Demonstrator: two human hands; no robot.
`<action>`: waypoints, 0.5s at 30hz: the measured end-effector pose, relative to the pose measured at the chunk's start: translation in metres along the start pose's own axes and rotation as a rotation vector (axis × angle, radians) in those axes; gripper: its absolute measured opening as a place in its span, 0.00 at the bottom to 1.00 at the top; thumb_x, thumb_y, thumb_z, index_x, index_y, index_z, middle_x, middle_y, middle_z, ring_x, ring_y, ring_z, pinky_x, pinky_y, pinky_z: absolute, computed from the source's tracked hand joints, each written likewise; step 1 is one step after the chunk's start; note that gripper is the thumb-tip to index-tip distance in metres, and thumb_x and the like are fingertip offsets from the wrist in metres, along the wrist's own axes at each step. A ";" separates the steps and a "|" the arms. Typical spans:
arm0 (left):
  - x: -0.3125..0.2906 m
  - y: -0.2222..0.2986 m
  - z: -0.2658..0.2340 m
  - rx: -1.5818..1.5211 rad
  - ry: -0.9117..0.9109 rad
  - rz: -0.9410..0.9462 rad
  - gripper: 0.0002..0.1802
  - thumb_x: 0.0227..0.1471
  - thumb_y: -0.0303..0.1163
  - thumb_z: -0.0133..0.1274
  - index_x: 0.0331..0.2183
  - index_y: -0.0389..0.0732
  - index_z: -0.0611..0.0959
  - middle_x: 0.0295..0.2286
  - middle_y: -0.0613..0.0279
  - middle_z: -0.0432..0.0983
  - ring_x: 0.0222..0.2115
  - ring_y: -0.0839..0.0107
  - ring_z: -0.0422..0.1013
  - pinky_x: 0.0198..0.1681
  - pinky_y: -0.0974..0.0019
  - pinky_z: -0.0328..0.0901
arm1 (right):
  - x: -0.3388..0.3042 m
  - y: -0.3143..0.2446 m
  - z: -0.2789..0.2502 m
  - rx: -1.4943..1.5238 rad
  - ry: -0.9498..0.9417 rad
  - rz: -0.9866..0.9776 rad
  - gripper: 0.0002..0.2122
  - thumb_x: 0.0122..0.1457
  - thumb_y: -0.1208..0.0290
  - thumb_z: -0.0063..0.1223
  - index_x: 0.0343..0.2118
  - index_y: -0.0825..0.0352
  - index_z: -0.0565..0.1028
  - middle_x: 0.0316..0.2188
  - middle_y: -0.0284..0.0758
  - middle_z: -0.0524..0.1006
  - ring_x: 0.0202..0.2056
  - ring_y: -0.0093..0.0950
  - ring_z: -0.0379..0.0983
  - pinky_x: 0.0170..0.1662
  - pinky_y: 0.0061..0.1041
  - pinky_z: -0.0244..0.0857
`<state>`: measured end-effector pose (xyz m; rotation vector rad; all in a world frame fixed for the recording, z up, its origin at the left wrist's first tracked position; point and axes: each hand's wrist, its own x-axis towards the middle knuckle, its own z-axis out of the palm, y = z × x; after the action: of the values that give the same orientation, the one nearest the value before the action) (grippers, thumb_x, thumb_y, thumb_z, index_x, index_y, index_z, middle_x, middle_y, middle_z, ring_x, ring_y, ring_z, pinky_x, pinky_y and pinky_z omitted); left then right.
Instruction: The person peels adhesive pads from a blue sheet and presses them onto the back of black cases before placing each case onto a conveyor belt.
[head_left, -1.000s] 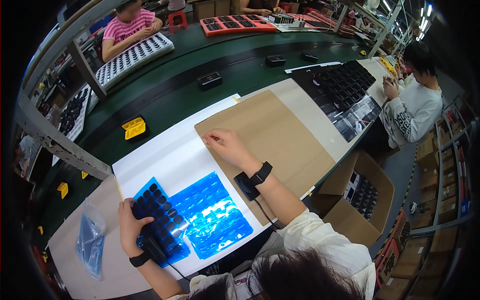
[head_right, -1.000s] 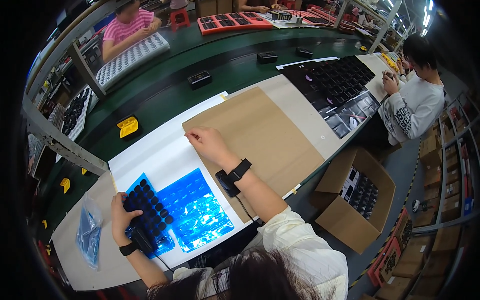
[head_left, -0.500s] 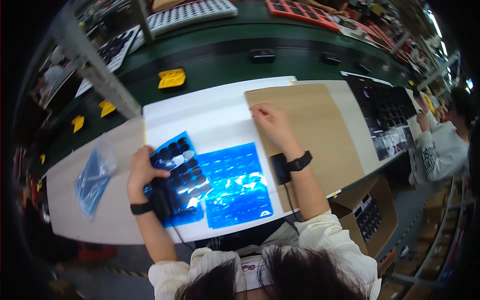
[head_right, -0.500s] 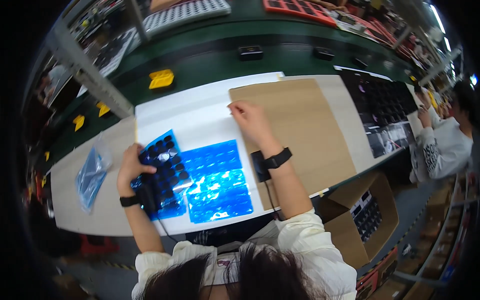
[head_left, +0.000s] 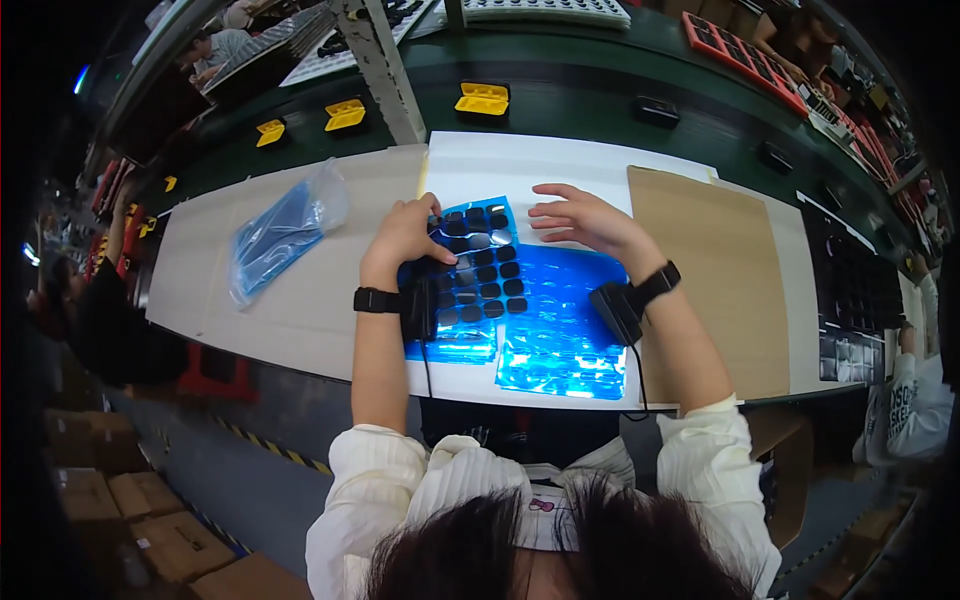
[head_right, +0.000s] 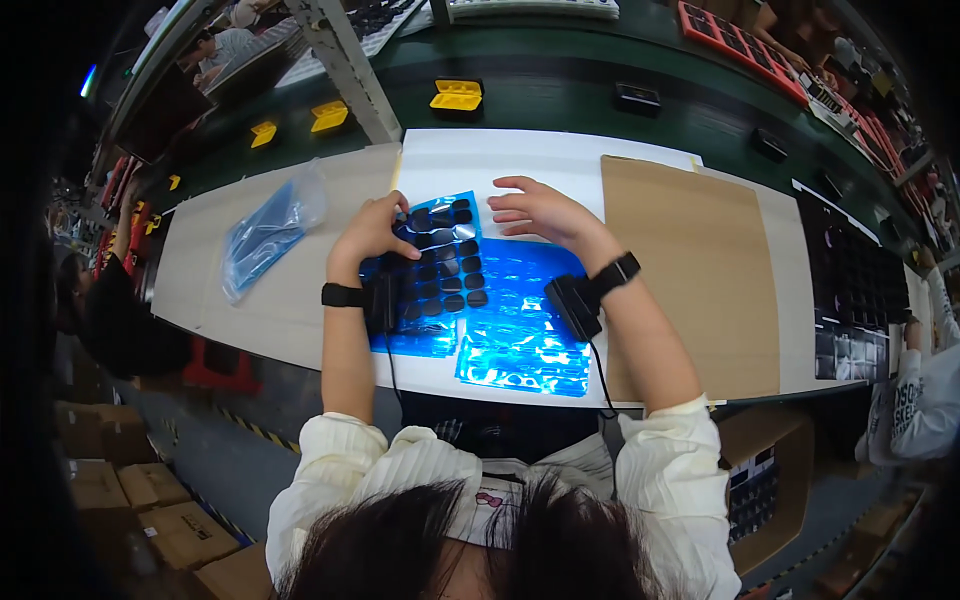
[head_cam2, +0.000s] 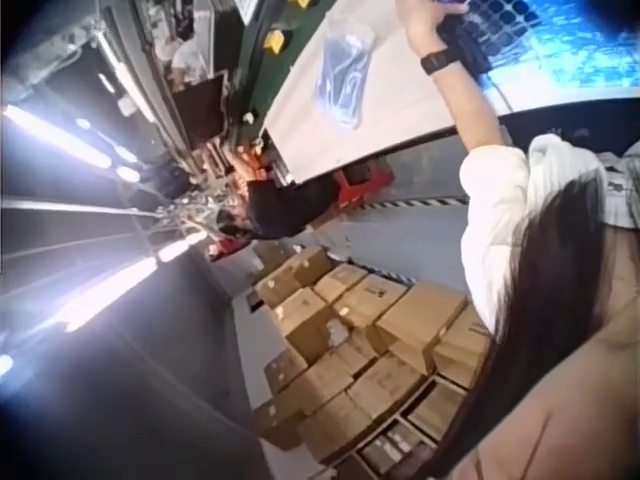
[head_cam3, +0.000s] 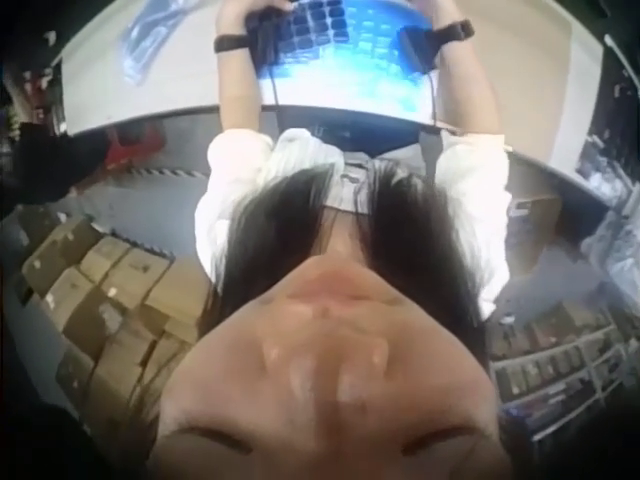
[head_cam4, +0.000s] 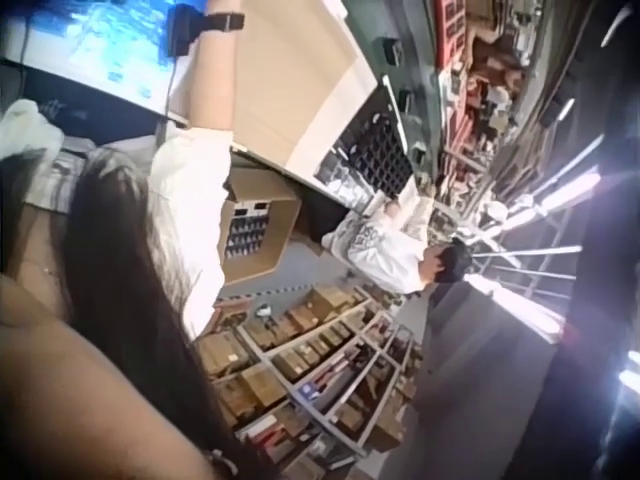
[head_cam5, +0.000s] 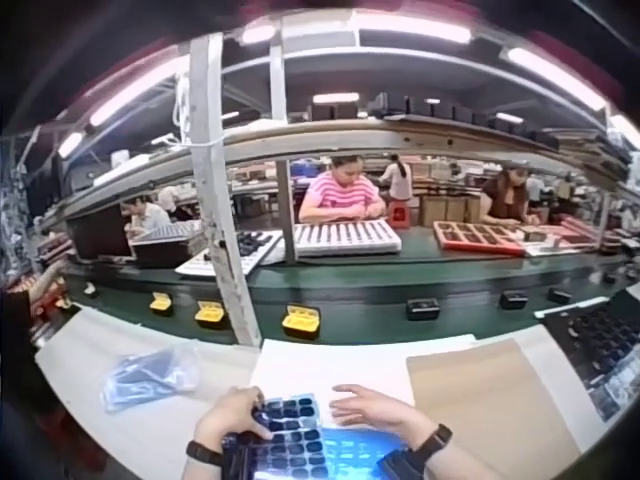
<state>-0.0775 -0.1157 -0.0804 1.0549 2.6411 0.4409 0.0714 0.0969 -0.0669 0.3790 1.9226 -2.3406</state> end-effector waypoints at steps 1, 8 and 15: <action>0.001 0.001 -0.001 -0.005 -0.012 0.004 0.36 0.13 0.39 0.68 0.32 0.42 0.72 0.30 0.52 0.71 0.36 0.56 0.65 0.36 0.63 0.62 | 0.010 0.001 0.006 -0.045 0.062 0.079 0.20 0.53 0.69 0.46 0.48 0.68 0.61 0.38 0.38 0.69 0.38 0.24 0.68 0.39 0.23 0.64; 0.002 0.008 0.002 -0.044 0.039 0.038 0.34 0.19 0.39 0.67 0.35 0.41 0.72 0.31 0.53 0.69 0.35 0.57 0.65 0.37 0.63 0.62 | 0.057 0.004 0.013 -0.052 0.043 0.267 0.21 0.52 0.68 0.47 0.49 0.69 0.59 0.37 0.39 0.70 0.37 0.27 0.69 0.39 0.23 0.65; 0.001 -0.012 -0.005 -0.156 0.728 -0.032 0.29 0.26 0.37 0.64 0.35 0.38 0.72 0.30 0.53 0.70 0.34 0.60 0.67 0.35 0.64 0.62 | 0.046 -0.015 0.036 -0.287 0.060 -0.090 0.25 0.48 0.63 0.53 0.47 0.69 0.59 0.30 0.41 0.71 0.28 0.25 0.69 0.34 0.19 0.66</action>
<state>-0.0875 -0.1243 -0.0801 0.9201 3.1415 1.1956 0.0191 0.0695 -0.0572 0.3469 2.3064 -2.0791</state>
